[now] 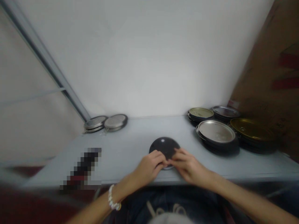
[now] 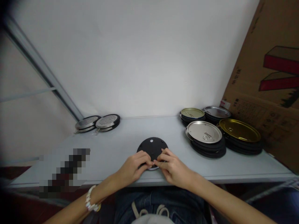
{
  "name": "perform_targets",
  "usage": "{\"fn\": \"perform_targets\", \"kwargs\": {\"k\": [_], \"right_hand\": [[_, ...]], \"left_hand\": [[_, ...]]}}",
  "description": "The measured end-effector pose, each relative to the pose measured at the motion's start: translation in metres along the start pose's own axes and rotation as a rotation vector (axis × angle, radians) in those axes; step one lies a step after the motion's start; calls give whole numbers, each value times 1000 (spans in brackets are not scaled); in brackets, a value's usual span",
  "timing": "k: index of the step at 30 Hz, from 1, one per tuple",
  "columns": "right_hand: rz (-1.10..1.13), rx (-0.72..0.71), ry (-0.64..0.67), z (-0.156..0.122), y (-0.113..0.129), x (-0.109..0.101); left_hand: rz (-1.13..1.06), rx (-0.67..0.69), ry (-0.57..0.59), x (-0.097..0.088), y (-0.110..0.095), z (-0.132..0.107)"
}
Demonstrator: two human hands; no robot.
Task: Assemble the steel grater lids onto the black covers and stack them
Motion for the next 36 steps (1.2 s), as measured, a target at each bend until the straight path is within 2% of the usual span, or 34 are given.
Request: {"fn": "perform_targets", "kwargs": {"k": [5, 9, 12, 17, 21, 26, 28, 30, 32, 36], "right_hand": [[26, -15, -22, -2, -3, -3], [53, -35, -41, -3, -7, -8], [58, -45, -31, -3, -7, -11], [-4, -43, -46, 4, 5, -19], [-120, -172, -110, 18, 30, -28], [-230, -244, -223, 47, 47, -38], [-255, -227, -268, 59, 49, -41], [-289, -178, -328, 66, 48, -44], [-313, -117, -378, 67, 43, -48], [-333, -32, -409, 43, 24, -57]], "left_hand": [[-77, -152, -38, -1, 4, 4], [-71, -223, 17, -1, 5, 9], [21, -194, 30, 2, 1, 8], [343, -94, -30, 13, -14, -6], [470, -77, -85, 9, -18, -5], [520, -12, -225, -26, -21, 1], [499, 4, -281, -40, -20, 3], [406, -33, -369, -58, -10, 6], [230, -152, -495, -84, 16, 6], [-281, -487, -833, -156, 104, -13]]}}
Point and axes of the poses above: each hand's wrist, its own z-axis towards the middle knuckle, its own x-axis out of the palm, y = z × x, the point moved 8 cm from there along z, towards the middle knuckle, and after that the axes turned 5 degrees about -y, right-handed, at the moved point
